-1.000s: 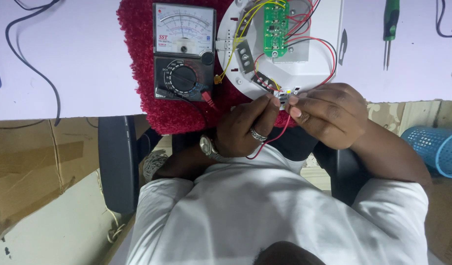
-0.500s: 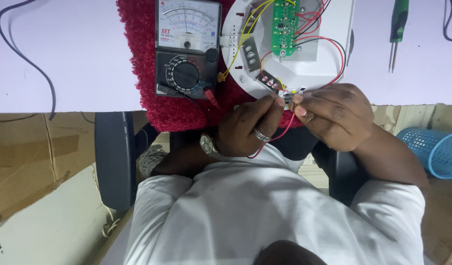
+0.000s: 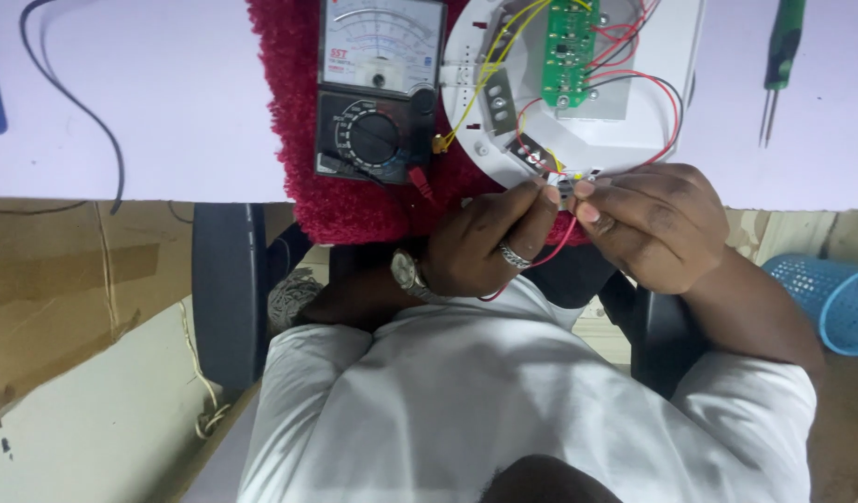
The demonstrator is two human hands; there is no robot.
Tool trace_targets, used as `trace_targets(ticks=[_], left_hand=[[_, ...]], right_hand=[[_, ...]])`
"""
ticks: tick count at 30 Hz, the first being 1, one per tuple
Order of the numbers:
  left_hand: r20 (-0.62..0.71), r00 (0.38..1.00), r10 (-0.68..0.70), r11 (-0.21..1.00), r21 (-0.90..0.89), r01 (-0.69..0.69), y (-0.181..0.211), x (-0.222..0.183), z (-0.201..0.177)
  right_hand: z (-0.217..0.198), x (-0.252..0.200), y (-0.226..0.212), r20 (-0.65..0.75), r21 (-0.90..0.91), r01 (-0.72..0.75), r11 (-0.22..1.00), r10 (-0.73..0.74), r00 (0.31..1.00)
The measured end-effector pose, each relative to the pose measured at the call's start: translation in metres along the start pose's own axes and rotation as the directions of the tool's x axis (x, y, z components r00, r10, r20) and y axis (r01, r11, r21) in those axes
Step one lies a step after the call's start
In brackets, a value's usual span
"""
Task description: Testing an LED circuit board with a multimeter and using a screwdriver for adjustments.
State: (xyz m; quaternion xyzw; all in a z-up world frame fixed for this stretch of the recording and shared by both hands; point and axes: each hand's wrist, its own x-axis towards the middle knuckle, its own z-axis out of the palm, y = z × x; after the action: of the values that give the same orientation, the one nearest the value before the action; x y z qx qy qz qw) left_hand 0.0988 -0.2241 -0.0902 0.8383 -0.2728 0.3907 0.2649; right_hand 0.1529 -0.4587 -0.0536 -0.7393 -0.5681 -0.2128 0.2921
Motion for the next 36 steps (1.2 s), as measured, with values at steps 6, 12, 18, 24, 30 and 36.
trace_targets(ticks=[6, 12, 18, 24, 30, 36], left_hand=[[-0.048, 0.999, -0.02, 0.995, 0.096, 0.024, 0.002, 0.011, -0.003], [-0.026, 0.999, -0.019, 0.993, 0.112, 0.022, 0.002, 0.006, 0.0], [0.049, 0.999, 0.01, 1.0, 0.026, -0.011, 0.0, -0.009, 0.004], [0.006, 0.999, -0.041, 0.998, 0.039, 0.04, 0.004, -0.015, 0.01], [0.032, 0.997, -0.068, 0.998, 0.015, 0.067, 0.004, -0.01, 0.007], [0.059, 0.997, -0.052, 0.998, -0.014, 0.053, 0.003, -0.011, 0.007]], right_hand=[[0.003, -0.003, 0.001, 0.034, 0.046, -0.031, 0.998, 0.029, 0.999], [0.003, -0.001, 0.001, -0.012, 0.005, -0.027, 1.0, 0.027, 1.0], [0.005, 0.009, 0.0, -0.1, -0.043, 0.012, 0.999, -0.016, 0.995], [0.006, 0.005, 0.001, -0.063, -0.037, 0.003, 0.999, -0.005, 0.998], [0.007, 0.011, 0.0, -0.086, -0.043, -0.01, 0.999, 0.006, 0.996], [0.01, 0.012, 0.001, -0.144, -0.072, 0.005, 0.997, -0.016, 0.99]])
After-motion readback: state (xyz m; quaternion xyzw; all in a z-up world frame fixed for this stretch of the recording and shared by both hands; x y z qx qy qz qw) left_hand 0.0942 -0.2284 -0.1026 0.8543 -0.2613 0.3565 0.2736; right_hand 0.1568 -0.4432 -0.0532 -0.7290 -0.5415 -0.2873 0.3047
